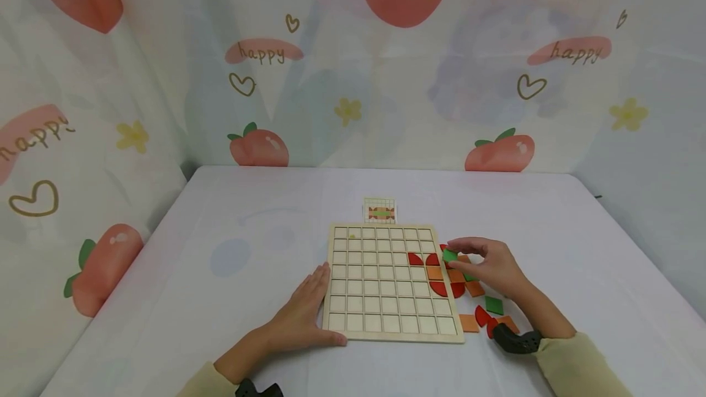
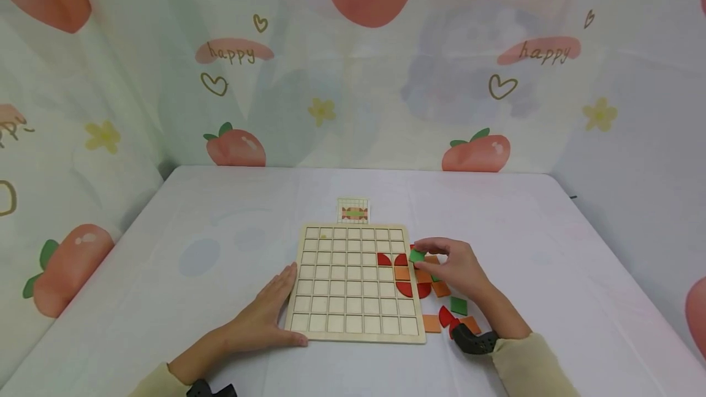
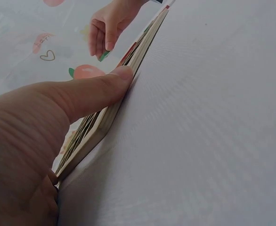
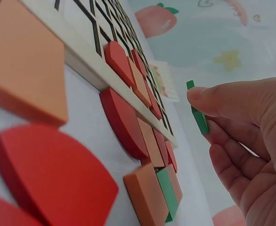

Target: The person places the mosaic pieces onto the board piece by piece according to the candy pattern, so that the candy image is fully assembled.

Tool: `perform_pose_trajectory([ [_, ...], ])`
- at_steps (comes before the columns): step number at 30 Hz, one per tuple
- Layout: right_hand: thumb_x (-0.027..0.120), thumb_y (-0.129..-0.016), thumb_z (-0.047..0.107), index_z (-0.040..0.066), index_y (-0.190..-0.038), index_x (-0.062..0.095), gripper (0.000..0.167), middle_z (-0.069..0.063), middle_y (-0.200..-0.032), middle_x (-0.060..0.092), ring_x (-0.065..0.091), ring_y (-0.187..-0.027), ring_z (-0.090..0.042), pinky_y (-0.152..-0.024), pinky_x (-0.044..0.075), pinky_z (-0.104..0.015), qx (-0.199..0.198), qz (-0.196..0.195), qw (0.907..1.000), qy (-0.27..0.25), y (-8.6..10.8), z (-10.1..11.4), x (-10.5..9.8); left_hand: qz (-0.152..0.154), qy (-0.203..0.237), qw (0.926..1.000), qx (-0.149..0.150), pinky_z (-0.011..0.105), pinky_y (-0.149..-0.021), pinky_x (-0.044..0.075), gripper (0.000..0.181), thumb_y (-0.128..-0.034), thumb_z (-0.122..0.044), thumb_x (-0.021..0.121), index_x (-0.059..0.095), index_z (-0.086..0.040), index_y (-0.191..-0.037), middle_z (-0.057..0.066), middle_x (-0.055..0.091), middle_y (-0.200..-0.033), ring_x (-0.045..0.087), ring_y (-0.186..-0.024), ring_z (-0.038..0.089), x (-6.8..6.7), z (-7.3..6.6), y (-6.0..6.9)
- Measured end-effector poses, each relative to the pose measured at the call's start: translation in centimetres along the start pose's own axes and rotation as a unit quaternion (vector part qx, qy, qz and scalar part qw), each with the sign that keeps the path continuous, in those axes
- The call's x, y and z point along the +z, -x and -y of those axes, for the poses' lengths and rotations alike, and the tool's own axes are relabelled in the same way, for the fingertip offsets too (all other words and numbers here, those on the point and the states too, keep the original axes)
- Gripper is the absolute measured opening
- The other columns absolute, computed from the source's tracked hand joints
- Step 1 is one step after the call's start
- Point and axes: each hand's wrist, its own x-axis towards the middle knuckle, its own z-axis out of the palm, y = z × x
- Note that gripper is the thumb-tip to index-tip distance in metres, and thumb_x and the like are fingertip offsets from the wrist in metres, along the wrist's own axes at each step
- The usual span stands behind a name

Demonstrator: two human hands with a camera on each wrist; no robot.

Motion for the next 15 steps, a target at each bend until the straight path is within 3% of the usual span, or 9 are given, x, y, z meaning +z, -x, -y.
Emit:
perform_pose_trajectory([
  [4, 0.075, -0.078, 0.021, 0.006, -0.108, 0.067, 0.034, -0.002, -0.101, 0.067, 0.058, -0.096, -0.017, -0.083, 0.047, -0.046, -0.003, 0.011, 0.9999, -0.013, -0.3, 0.1, 0.5, 0.001, -0.001, 1.0000, 0.000, 0.042, -0.109, 0.009, 0.125, -0.0642, -0.070, 0.065, 0.004, 0.001, -0.146, 0.012, 0.005, -0.152, 0.003, -0.138, 0.022, 0.0, 0.1, 0.0],
  [10, 0.075, -0.078, 0.021, 0.005, -0.109, 0.066, 0.036, -0.005, -0.103, 0.066, 0.059, -0.095, -0.023, -0.085, 0.046, -0.047, 0.010, 0.034, 0.9983, -0.046, -0.8, 1.1, 1.4, 0.002, 0.006, 1.0000, 0.002, 0.043, -0.109, 0.009, 0.125, -0.0644, -0.069, 0.066, 0.003, 0.001, -0.146, 0.013, 0.004, -0.152, 0.003, -0.138, 0.022, 0.0, 0.1, 0.0],
  [15, 0.074, -0.078, 0.016, 0.004, -0.109, 0.066, 0.035, -0.007, -0.105, 0.066, 0.059, -0.094, -0.024, -0.081, 0.048, -0.045, -0.009, 0.039, 0.9969, -0.067, -1.3, 1.5, 2.0, 0.001, 0.003, 1.0000, 0.004, 0.042, -0.109, 0.009, 0.125, -0.0645, -0.069, 0.066, 0.003, 0.002, -0.146, 0.013, 0.004, -0.152, 0.002, -0.138, 0.022, 0.0, 0.1, 0.0],
])
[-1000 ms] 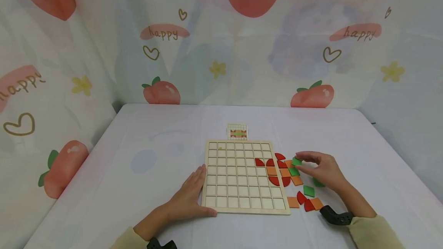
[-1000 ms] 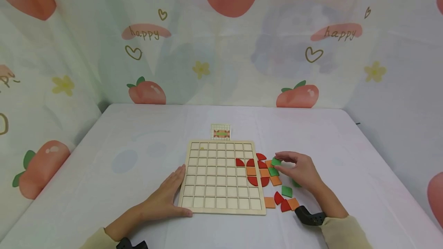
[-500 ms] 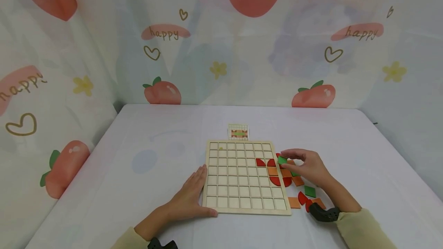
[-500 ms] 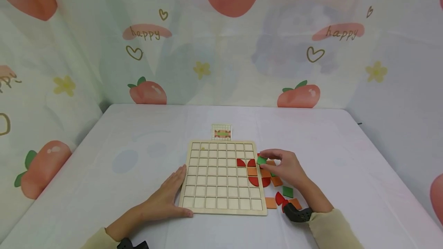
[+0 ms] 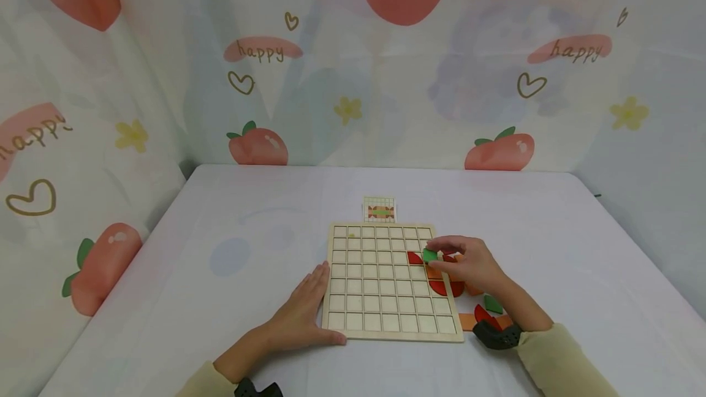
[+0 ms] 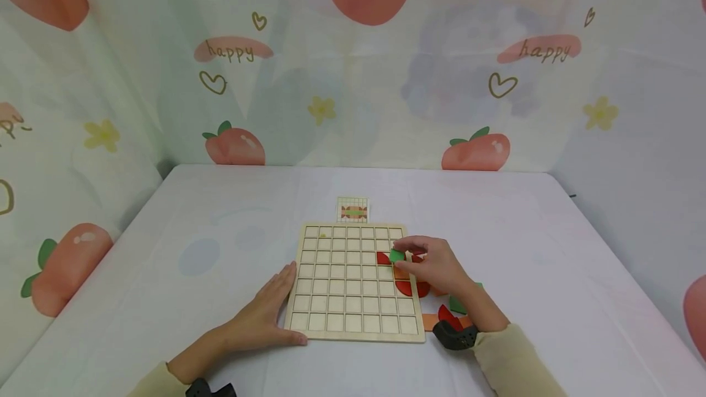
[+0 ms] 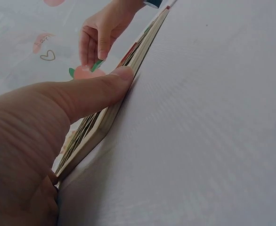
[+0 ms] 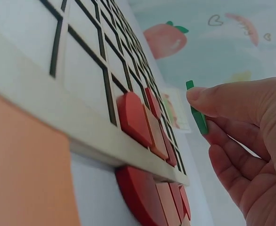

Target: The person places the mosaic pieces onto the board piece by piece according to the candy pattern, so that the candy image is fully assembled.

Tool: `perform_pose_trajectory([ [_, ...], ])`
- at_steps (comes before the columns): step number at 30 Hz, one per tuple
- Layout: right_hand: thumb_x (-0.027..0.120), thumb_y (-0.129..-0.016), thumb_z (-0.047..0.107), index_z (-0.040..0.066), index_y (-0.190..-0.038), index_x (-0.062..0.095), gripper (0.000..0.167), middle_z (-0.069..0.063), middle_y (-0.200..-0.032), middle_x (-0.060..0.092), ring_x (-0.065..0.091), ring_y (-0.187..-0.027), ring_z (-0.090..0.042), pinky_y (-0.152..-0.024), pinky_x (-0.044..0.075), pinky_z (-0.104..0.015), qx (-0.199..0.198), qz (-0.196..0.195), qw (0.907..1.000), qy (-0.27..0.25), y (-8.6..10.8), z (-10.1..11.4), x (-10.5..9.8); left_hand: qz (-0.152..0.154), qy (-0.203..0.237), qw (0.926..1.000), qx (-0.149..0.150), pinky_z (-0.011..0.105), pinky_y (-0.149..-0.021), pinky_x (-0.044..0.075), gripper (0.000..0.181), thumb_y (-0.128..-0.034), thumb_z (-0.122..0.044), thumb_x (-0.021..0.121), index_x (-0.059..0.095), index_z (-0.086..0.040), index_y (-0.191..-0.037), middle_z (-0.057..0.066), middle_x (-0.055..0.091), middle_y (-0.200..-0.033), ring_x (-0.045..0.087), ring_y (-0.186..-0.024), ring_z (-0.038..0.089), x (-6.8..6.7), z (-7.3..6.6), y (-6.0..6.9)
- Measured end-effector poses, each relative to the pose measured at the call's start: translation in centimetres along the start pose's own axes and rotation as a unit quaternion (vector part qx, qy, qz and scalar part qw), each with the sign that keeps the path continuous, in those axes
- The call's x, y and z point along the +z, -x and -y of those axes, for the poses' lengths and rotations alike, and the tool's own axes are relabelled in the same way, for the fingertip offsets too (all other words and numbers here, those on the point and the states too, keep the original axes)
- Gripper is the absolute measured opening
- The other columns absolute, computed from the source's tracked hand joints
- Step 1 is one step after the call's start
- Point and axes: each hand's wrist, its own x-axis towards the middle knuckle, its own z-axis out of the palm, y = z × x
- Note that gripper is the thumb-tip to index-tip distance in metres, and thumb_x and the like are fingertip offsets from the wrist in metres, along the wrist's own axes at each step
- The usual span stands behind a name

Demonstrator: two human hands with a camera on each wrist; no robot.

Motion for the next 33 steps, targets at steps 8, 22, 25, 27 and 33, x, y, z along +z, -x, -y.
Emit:
perform_pose_trajectory([
  [8, 0.075, -0.078, 0.022, 0.006, -0.108, 0.067, 0.035, -0.001, -0.103, 0.066, 0.057, -0.099, -0.020, -0.082, 0.048, -0.043, -0.013, 0.012, 0.9998, 0.004, -0.6, -0.1, 0.6, 0.001, -0.001, 1.0000, -0.001, 0.042, -0.109, 0.009, 0.125, -0.0639, -0.070, 0.066, 0.004, 0.002, -0.146, 0.012, 0.005, -0.152, 0.002, -0.138, 0.021, 0.0, 0.1, 0.0],
  [22, 0.076, -0.076, 0.020, 0.008, -0.106, 0.068, 0.033, 0.001, -0.100, 0.066, 0.057, -0.096, -0.019, -0.084, 0.047, -0.039, -0.002, 0.053, 0.9984, -0.020, -0.6, 0.3, 1.3, 0.004, 0.003, 1.0000, -0.005, 0.041, -0.110, 0.008, 0.125, -0.0642, -0.070, 0.065, 0.002, 0.000, -0.146, 0.011, 0.004, -0.153, 0.001, -0.138, 0.020, 0.0, 0.0, 0.0],
  [25, 0.076, -0.077, 0.020, 0.009, -0.105, 0.068, 0.031, 0.002, -0.100, 0.066, 0.057, -0.090, -0.019, -0.078, 0.048, -0.033, -0.005, 0.064, 0.9979, -0.007, -0.5, 0.2, 1.5, 0.005, 0.004, 1.0000, -0.006, 0.041, -0.110, 0.008, 0.125, -0.0643, -0.070, 0.065, 0.002, 0.000, -0.146, 0.011, 0.003, -0.153, 0.001, -0.138, 0.020, 0.0, 0.0, 0.1],
  [27, 0.075, -0.077, 0.020, 0.010, -0.105, 0.068, 0.030, 0.002, -0.100, 0.065, 0.057, -0.089, -0.017, -0.077, 0.048, -0.030, -0.008, 0.072, 0.9974, -0.001, -0.5, 0.0, 1.6, 0.005, 0.004, 1.0000, -0.007, 0.041, -0.109, 0.008, 0.125, -0.0643, -0.070, 0.065, 0.003, 0.000, -0.146, 0.011, 0.004, -0.153, 0.001, -0.138, 0.020, 0.0, 0.0, 0.1],
  [33, 0.076, -0.077, 0.018, 0.008, -0.104, 0.068, 0.030, 0.001, -0.100, 0.066, 0.059, -0.092, -0.014, -0.079, 0.048, -0.031, -0.024, 0.076, 0.9968, 0.002, -0.5, -0.2, 1.8, 0.002, 0.002, 1.0000, -0.005, 0.041, -0.110, 0.008, 0.125, -0.0638, -0.070, 0.066, 0.003, 0.001, -0.146, 0.012, 0.004, -0.152, 0.002, -0.138, 0.020, 0.0, 0.0, 0.0],
])
